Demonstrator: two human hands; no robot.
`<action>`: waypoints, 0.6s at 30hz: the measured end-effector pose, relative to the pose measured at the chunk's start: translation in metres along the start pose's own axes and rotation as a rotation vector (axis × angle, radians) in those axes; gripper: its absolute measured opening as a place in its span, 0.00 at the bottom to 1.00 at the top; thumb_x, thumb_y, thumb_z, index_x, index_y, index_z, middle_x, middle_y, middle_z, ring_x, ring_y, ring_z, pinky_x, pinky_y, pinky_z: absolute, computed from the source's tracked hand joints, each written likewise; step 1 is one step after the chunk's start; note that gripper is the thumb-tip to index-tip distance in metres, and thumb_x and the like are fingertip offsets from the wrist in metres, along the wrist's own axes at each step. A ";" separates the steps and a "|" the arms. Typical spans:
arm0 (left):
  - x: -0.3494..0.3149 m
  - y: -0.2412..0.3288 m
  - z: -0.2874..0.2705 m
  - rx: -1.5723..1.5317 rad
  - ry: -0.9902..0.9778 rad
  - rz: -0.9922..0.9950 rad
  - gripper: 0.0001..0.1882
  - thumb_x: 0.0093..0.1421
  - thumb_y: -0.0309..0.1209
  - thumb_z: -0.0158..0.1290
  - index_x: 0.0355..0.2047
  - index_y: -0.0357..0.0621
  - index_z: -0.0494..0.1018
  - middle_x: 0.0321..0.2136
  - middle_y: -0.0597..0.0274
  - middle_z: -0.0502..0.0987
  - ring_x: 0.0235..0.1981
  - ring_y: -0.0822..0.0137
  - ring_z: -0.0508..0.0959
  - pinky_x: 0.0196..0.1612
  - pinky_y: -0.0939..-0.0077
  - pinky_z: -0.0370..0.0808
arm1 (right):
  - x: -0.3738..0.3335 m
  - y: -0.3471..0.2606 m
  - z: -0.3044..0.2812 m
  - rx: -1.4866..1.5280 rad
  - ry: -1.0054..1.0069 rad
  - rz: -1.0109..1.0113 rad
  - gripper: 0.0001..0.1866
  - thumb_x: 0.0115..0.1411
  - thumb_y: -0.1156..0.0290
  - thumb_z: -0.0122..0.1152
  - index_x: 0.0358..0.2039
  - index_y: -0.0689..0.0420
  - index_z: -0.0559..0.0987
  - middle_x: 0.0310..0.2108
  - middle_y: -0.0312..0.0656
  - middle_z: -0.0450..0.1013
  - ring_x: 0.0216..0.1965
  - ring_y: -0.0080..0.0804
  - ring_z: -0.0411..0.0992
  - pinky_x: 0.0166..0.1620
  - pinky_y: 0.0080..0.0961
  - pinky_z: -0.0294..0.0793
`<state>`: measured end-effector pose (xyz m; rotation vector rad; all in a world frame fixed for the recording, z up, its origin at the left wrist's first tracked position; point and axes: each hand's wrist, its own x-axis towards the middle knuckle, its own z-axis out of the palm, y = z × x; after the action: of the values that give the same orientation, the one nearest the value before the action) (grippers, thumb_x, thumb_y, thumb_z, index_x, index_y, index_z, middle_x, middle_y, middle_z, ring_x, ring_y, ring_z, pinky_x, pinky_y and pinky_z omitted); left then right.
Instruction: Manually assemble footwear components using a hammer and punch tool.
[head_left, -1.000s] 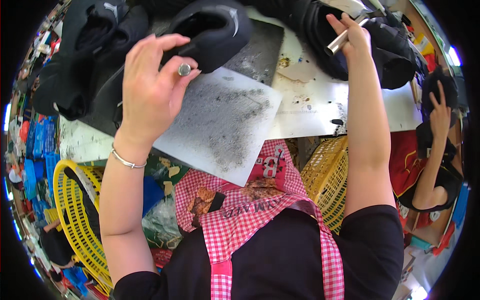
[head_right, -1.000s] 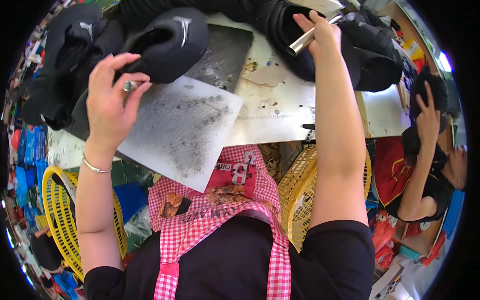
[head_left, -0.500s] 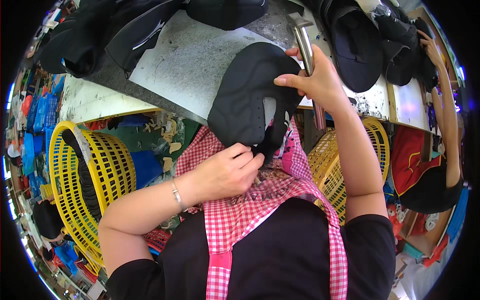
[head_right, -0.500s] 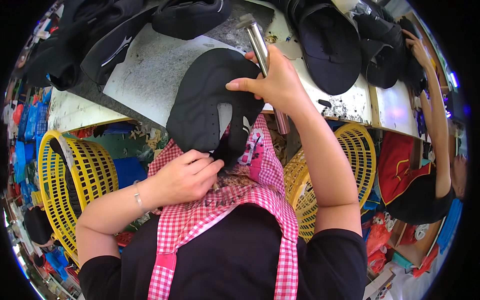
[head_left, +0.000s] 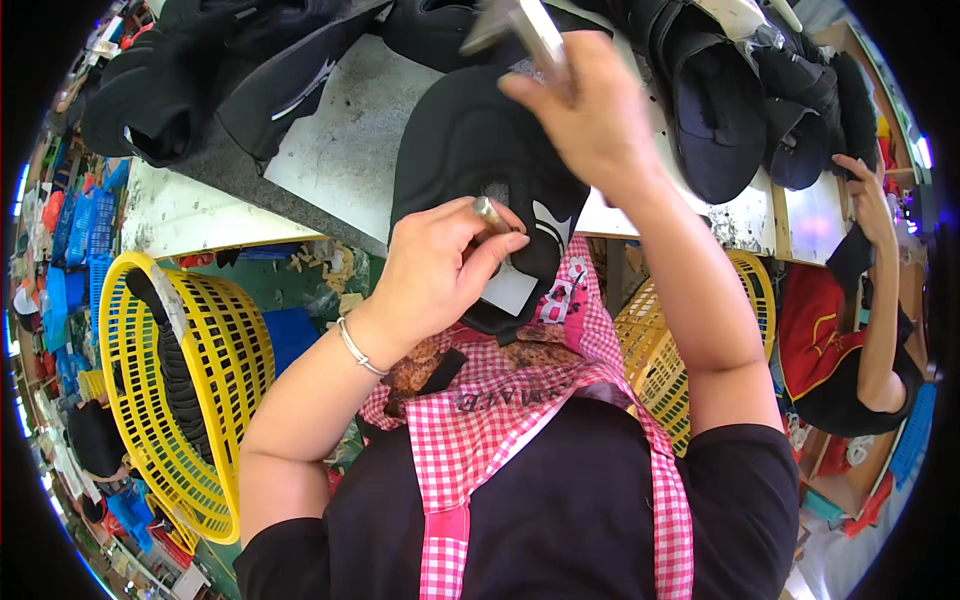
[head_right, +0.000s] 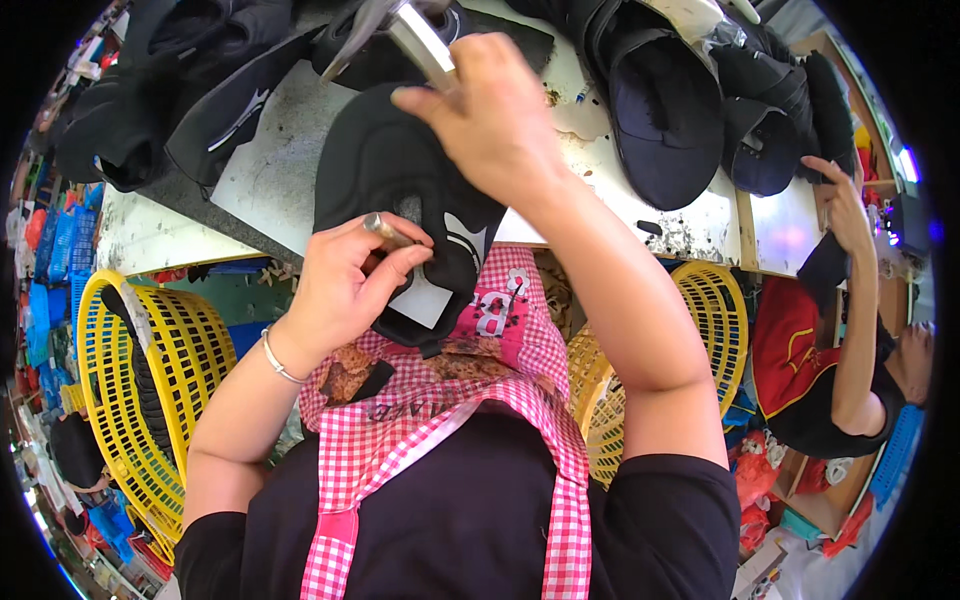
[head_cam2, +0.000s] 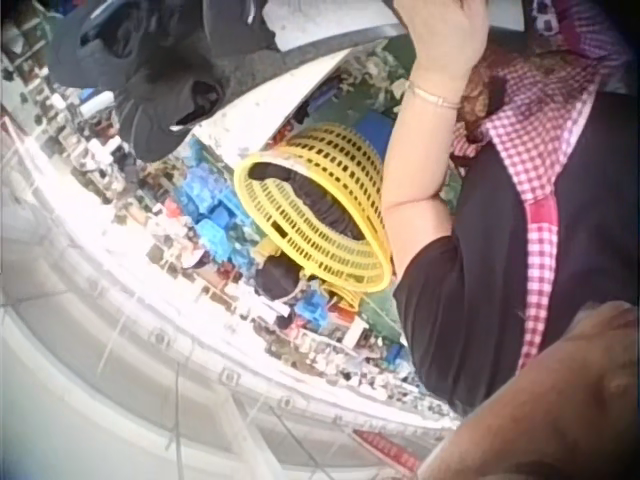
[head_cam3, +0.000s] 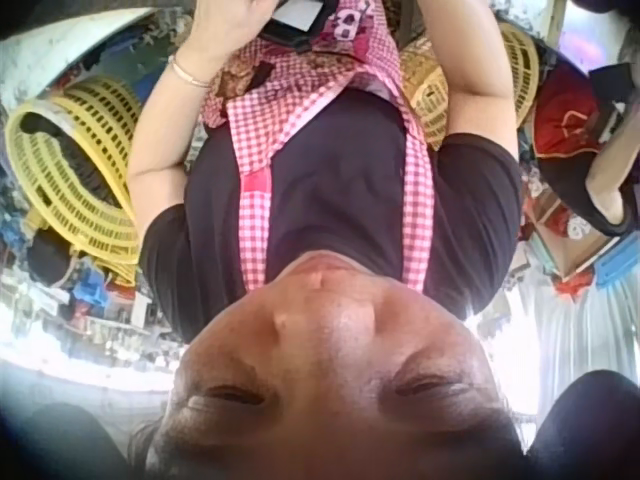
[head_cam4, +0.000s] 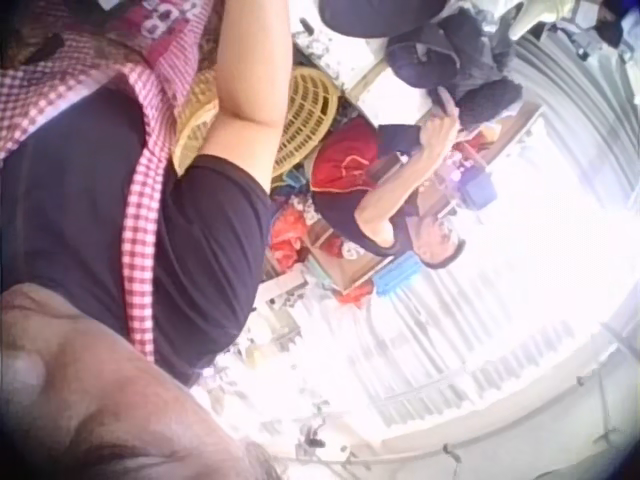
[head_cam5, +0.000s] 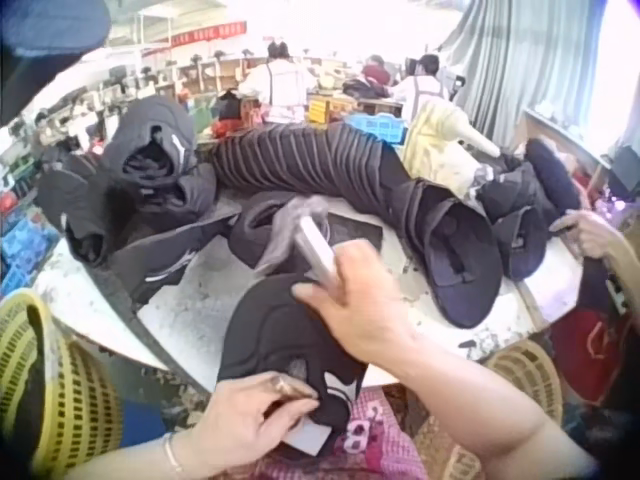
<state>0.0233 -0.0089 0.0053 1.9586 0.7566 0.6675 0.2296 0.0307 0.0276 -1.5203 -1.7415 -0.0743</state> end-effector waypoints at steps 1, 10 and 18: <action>0.001 -0.002 0.001 0.017 0.013 -0.036 0.04 0.59 0.22 0.58 0.35 0.38 0.79 0.35 0.58 0.81 0.30 0.72 0.80 0.31 0.79 0.75 | -0.001 0.001 -0.017 0.081 -0.058 0.135 0.21 0.56 0.59 0.69 0.34 0.63 0.73 0.30 0.49 0.73 0.31 0.47 0.73 0.37 0.36 0.72; 0.012 -0.001 -0.011 -0.160 -0.138 -0.241 0.07 0.64 0.26 0.56 0.36 0.33 0.78 0.25 0.66 0.77 0.27 0.80 0.73 0.32 0.84 0.72 | -0.086 -0.032 -0.128 0.190 -0.649 0.465 0.11 0.63 0.69 0.60 0.39 0.63 0.73 0.16 0.40 0.64 0.17 0.26 0.63 0.24 0.28 0.62; 0.004 -0.005 0.007 0.146 0.042 0.137 0.05 0.58 0.25 0.60 0.32 0.35 0.77 0.24 0.57 0.78 0.25 0.66 0.79 0.29 0.76 0.74 | -0.072 -0.042 -0.162 0.549 -0.132 0.493 0.18 0.67 0.54 0.55 0.37 0.59 0.71 0.16 0.33 0.65 0.15 0.22 0.59 0.19 0.20 0.53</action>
<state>0.0303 -0.0077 -0.0019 2.1507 0.7178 0.7552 0.2743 -0.1239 0.1128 -1.4998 -1.2838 0.7089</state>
